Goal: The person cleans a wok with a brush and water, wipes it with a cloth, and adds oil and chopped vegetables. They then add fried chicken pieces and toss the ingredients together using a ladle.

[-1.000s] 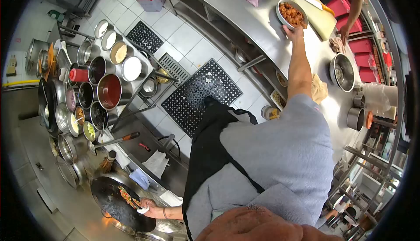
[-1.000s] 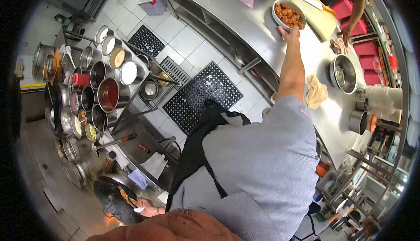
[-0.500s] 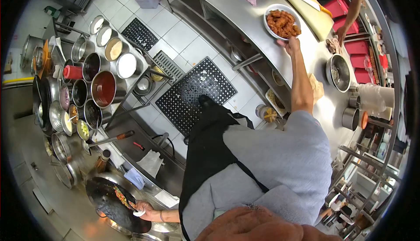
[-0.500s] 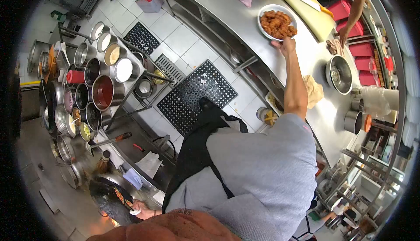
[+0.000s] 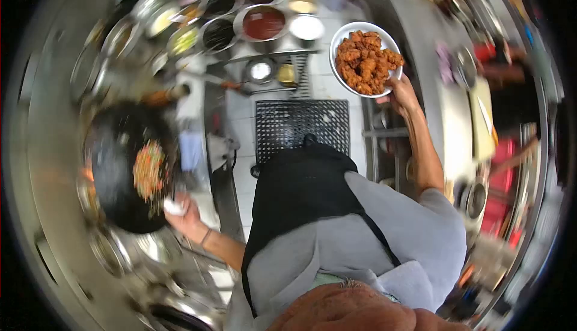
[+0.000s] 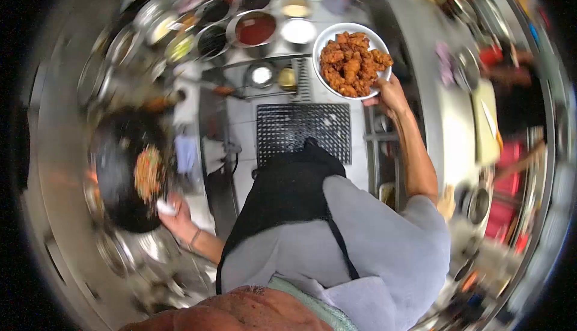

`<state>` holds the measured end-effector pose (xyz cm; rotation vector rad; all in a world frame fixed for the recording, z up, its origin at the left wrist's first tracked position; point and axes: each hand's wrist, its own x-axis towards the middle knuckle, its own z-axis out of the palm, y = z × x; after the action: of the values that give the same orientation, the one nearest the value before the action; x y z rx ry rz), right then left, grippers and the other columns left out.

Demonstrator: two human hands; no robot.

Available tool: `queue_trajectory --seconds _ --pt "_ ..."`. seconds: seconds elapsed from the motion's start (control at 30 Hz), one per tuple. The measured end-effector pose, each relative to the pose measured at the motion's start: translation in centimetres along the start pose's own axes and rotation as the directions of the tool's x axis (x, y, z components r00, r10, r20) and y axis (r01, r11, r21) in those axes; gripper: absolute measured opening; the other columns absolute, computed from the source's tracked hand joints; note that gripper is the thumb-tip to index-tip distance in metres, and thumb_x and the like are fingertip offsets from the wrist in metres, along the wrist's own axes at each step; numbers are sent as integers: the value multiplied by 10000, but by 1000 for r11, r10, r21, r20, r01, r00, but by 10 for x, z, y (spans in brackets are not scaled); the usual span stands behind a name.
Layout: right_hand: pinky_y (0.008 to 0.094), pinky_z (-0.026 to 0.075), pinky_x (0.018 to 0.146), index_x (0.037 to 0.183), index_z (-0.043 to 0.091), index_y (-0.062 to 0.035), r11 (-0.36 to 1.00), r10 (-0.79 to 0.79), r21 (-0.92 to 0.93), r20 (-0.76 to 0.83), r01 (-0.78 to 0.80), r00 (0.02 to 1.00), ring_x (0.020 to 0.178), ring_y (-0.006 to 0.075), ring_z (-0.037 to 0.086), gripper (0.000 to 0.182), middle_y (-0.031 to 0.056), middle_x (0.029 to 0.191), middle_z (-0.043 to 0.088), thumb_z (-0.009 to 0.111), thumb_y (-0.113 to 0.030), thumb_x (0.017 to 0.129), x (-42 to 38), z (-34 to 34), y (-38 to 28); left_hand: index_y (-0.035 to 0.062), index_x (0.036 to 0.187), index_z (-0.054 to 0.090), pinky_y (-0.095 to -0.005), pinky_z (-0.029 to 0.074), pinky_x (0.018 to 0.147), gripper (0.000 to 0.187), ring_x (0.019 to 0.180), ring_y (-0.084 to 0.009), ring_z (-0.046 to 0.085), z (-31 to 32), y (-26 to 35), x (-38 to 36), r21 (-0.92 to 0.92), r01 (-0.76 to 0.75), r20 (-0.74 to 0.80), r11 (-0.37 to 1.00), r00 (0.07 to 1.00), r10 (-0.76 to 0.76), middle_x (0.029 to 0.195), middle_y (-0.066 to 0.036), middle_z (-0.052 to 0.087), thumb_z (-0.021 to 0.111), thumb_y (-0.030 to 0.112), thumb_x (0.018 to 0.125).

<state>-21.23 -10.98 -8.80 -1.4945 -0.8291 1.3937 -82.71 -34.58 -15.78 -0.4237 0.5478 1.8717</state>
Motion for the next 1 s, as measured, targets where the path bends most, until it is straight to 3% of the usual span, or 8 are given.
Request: queue_trajectory --seconds 0.07,0.17,0.43,0.57,0.67,0.7,0.77,1.0 --pt "315 611 484 1266 383 73 997 -40 -54 197 51 980 737 281 675 392 222 1047 580 432 -65 903 9 80 -25 37 857 480 -285 350 442 202 619 -196 454 -9 0 -2 -43 22 -63 999 998 -25 714 -101 444 570 214 823" --pt "315 607 447 1296 337 97 974 -16 -199 404 105 915 737 290 688 461 250 1083 585 393 -1 849 20 202 -55 127 793 523 -269 360 447 136 597 -197 515 -13 -15 -2 169 -215 -140 962 961 239 685 -34 499 589 237 838" --pt "271 548 381 1251 458 34 818 -62 -269 838 508 542 653 232 681 376 161 976 636 436 -56 887 13 478 -78 128 747 552 -266 330 374 125 511 -196 521 27 -32 -18 138 -166 -193 976 962 191 631 -18 513 586 206 838" --pt "378 567 450 1202 468 10 374 -200 -301 897 877 393 633 308 678 383 223 867 651 511 -71 830 -33 572 -64 121 739 546 -260 329 370 159 517 -202 522 22 -32 -11 138 -183 -163 973 965 205 604 -33 505 579 226 854" --pt "499 543 541 1047 413 14 -266 -375 -54 926 962 -52 662 427 655 323 315 816 626 580 -75 785 -24 623 -16 119 742 543 -263 327 372 162 521 -204 521 26 -28 -12 140 -183 -146 973 968 203 600 -37 505 569 225 862" --pt "468 558 563 1042 398 20 -306 -248 -84 969 948 6 713 411 667 298 286 816 633 566 -57 808 -53 625 -17 118 741 541 -263 326 372 163 521 -203 520 28 -27 -13 137 -184 -148 973 968 203 601 -39 506 568 223 863" --pt "443 564 550 1047 413 29 -511 -261 5 952 860 -161 700 395 675 242 254 826 633 532 -42 848 -81 633 -2 117 737 534 -264 322 373 161 521 -203 517 30 -27 -13 122 -172 -149 977 971 190 601 -41 504 567 217 860" --pt "396 564 517 1091 461 71 -604 -348 108 856 790 -382 640 334 683 293 222 788 623 529 -46 832 -125 635 -16 110 736 521 -269 305 373 147 513 -200 505 29 -27 -9 69 -130 -203 989 969 142 602 -48 488 560 200 845"
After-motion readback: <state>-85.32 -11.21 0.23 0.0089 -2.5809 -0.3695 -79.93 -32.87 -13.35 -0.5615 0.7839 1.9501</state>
